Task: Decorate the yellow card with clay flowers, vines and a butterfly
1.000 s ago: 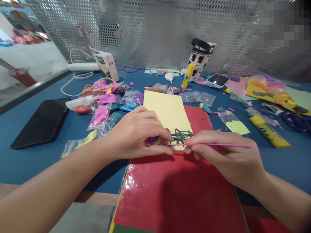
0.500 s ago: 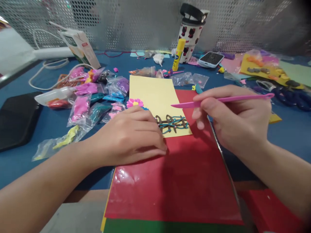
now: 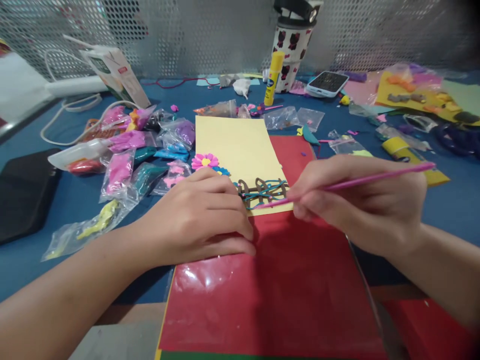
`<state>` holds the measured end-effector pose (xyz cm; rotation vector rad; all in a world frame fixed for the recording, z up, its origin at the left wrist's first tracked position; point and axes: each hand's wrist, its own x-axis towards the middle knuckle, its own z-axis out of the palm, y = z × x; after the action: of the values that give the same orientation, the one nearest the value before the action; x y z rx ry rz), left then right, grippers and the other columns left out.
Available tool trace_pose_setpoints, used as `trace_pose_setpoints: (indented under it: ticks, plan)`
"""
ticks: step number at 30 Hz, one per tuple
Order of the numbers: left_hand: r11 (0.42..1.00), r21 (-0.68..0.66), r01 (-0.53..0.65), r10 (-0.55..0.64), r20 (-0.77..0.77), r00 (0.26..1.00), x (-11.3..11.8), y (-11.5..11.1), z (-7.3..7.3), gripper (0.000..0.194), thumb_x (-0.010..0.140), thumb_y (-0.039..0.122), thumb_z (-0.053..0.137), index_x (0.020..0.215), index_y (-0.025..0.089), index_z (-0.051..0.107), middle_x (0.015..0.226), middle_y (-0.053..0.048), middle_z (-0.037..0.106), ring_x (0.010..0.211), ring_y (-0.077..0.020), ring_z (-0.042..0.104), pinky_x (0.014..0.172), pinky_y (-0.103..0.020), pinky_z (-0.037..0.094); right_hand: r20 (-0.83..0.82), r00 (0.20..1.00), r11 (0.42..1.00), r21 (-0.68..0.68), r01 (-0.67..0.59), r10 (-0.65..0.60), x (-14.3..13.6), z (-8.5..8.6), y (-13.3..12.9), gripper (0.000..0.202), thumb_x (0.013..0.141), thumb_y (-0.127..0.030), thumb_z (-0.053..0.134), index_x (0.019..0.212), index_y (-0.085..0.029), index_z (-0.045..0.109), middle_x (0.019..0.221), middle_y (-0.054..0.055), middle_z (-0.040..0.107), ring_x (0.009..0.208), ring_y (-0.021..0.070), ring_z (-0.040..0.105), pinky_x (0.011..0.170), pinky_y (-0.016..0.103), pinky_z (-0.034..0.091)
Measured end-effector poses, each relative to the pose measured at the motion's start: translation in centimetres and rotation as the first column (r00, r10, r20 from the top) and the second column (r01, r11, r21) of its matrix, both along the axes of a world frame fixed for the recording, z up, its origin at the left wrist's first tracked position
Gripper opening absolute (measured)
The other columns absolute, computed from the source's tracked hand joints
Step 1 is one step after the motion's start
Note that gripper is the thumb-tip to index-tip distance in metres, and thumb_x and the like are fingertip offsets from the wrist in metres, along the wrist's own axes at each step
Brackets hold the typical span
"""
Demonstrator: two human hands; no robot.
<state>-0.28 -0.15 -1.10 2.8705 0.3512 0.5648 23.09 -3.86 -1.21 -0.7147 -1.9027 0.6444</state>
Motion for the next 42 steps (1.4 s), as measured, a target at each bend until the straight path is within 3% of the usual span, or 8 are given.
trace_pose_setpoints:
  ticks: [2,5,19,28,32,37,42]
  plan:
    - [1.0,0.026,-0.007,0.006,0.029,1.0,-0.06,0.03,0.02,0.013,0.089,0.038,0.063,0.086,0.026,0.068,0.081,0.003,0.072,0.081,-0.0145,0.059,0.076,-0.03,0.037,0.072,0.992,0.993,0.052,-0.106,0.102,0.1,0.19,-0.15,0.011,0.085,-0.01,0.059,0.086,-0.018,0.066,0.072,0.0,0.069,0.061,0.0088,0.064,0.055,0.019,0.053]
    - [0.996,0.085,-0.032,0.027,0.055,0.998,-0.14,0.01,0.14,0.016,0.09,0.039,0.061,0.084,0.025,0.066,0.078,0.003,0.072,0.077,-0.014,0.059,0.075,-0.03,0.036,0.157,0.977,0.981,0.104,-0.161,0.144,0.08,0.43,-0.35,0.01,0.083,-0.009,0.058,0.083,-0.017,0.064,0.069,0.001,0.069,0.062,0.0091,0.064,0.058,0.019,0.053]
    - [0.991,0.116,-0.073,0.06,0.108,0.992,-0.5,-0.12,0.11,0.015,0.09,0.04,0.06,0.086,0.025,0.064,0.078,0.005,0.072,0.078,-0.0148,0.059,0.08,-0.033,0.036,0.238,0.961,0.973,0.147,-0.175,0.137,-0.02,0.21,-0.34,0.011,0.084,-0.007,0.056,0.086,-0.014,0.065,0.073,0.002,0.071,0.067,0.0072,0.065,0.064,0.017,0.052]
    - [0.983,0.13,-0.133,0.111,0.163,0.98,-0.43,-0.17,0.35,0.014,0.087,0.041,0.064,0.082,0.028,0.066,0.075,0.007,0.073,0.077,-0.0146,0.06,0.08,-0.032,0.037,0.306,0.948,0.958,0.233,-0.168,0.092,0.06,0.5,-0.31,0.015,0.086,-0.009,0.053,0.088,-0.019,0.064,0.074,0.001,0.072,0.066,0.0089,0.067,0.064,0.02,0.054]
    - [0.976,0.151,-0.157,0.129,0.183,0.975,-0.3,-0.23,0.65,0.01,0.085,0.038,0.068,0.084,0.028,0.067,0.076,0.009,0.074,0.073,-0.0142,0.06,0.08,-0.032,0.037,0.274,0.958,0.957,0.243,-0.158,0.088,0.02,0.47,-0.24,0.016,0.085,-0.008,0.053,0.088,-0.019,0.064,0.073,0.001,0.072,0.064,0.0093,0.066,0.061,0.02,0.054]
    - [0.972,0.173,-0.159,0.123,0.199,0.972,-0.45,-0.08,0.79,0.005,0.087,0.032,0.066,0.089,0.027,0.067,0.08,0.007,0.075,0.073,-0.0143,0.061,0.077,-0.032,0.039,0.113,0.989,0.98,0.168,-0.109,0.09,0.18,0.02,-0.05,0.017,0.085,-0.005,0.055,0.09,-0.018,0.065,0.071,0.001,0.07,0.063,0.0094,0.065,0.058,0.02,0.052]
    - [0.972,0.178,-0.155,0.114,0.22,0.969,-0.55,0.21,0.47,0.012,0.091,0.027,0.059,0.099,0.028,0.067,0.087,0.003,0.076,0.077,-0.0146,0.062,0.078,-0.034,0.039,-0.007,0.999,0.994,0.1,-0.037,0.037,0.45,-0.32,0.39,0.017,0.085,-0.006,0.058,0.09,-0.02,0.067,0.071,0.0,0.069,0.06,0.0093,0.064,0.054,0.02,0.052]
